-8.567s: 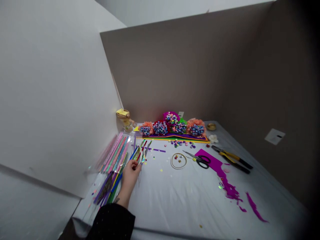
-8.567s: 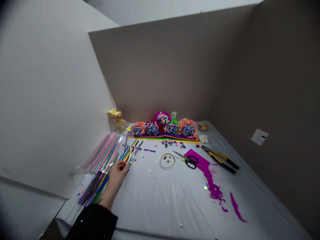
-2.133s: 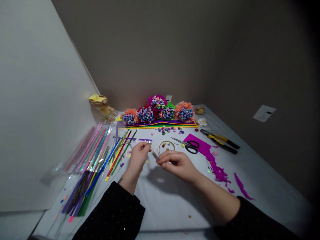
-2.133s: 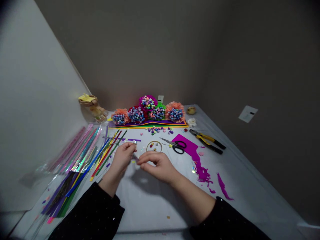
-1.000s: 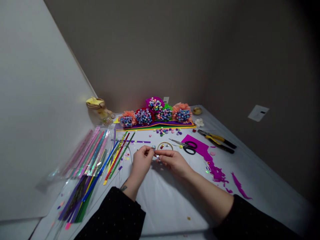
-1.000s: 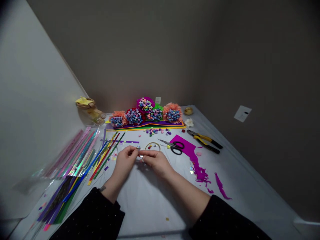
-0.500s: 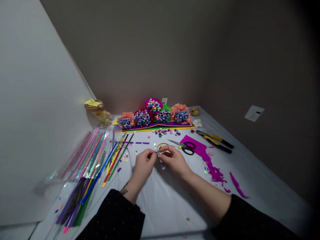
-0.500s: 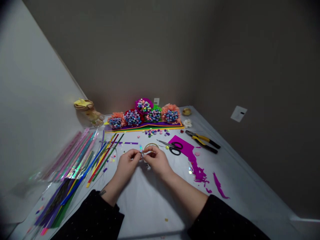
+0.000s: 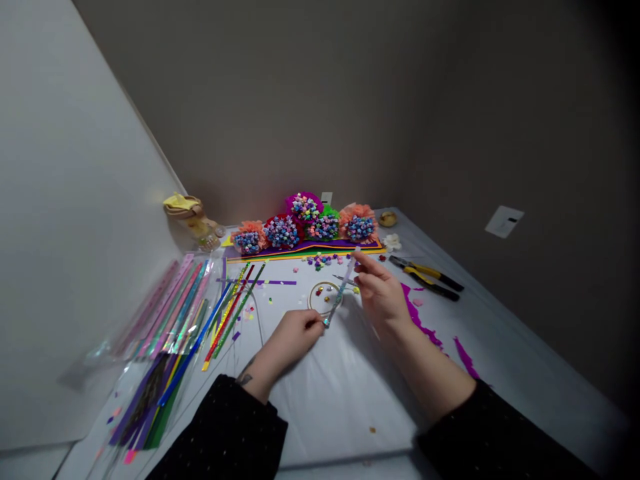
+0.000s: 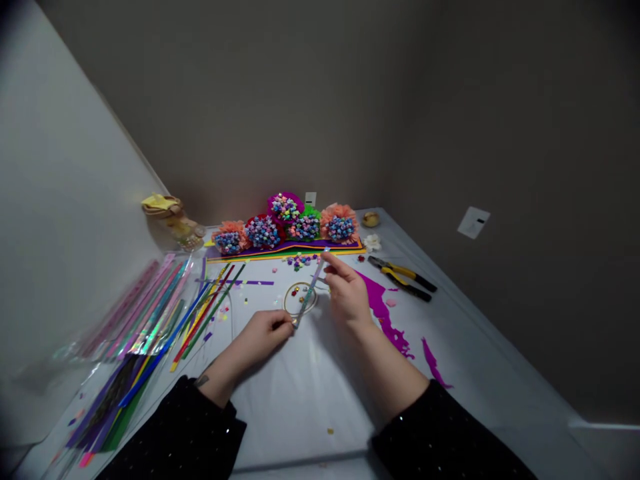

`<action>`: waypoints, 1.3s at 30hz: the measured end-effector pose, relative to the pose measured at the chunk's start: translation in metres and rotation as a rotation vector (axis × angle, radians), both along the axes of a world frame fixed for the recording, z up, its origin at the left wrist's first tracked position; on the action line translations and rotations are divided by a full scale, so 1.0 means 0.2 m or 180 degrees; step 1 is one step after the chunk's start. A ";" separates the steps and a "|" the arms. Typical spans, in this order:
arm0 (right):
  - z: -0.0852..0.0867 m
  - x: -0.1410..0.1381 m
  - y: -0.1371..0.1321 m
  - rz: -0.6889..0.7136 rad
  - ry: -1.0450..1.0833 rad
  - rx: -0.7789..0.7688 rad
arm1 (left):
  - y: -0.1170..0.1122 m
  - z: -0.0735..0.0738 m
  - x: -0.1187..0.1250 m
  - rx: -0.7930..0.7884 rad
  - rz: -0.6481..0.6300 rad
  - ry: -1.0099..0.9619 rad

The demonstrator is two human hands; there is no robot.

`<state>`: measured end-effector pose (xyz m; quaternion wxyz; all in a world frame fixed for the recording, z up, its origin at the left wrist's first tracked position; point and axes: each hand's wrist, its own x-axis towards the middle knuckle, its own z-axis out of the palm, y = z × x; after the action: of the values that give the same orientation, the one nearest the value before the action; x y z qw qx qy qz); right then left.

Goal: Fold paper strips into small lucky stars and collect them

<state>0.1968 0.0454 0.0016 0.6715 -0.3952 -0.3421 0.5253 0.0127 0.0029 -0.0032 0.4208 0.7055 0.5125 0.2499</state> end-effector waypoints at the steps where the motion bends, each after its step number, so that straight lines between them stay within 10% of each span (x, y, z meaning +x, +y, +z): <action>1: 0.01 0.02 0.01 -0.0069 0.0011 0.0003 | 0.00 0.00 0.00 -0.0168 -0.0005 -0.0111; 8: 0.00 -0.06 -0.08 0.0650 -0.1044 0.0498 | 0.04 0.05 -0.01 -0.0915 0.0940 -0.1229; 15: -0.02 -0.16 -0.17 0.0342 -0.2531 0.1165 | 0.03 0.07 0.01 -0.0882 0.0917 -0.1534; 32: 0.01 -0.17 -0.18 0.0301 -0.2625 0.1276 | 0.02 0.08 0.04 -0.0905 0.0965 -0.1529; 39: -0.01 -0.18 -0.16 0.0976 -0.1892 0.0261 | 0.02 0.06 0.04 -0.0817 0.0936 -0.1514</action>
<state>0.1613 0.0143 -0.0002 0.4708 -0.4476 -0.5992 0.4678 0.0197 0.0060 0.0089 0.5740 0.4865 0.5237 0.3994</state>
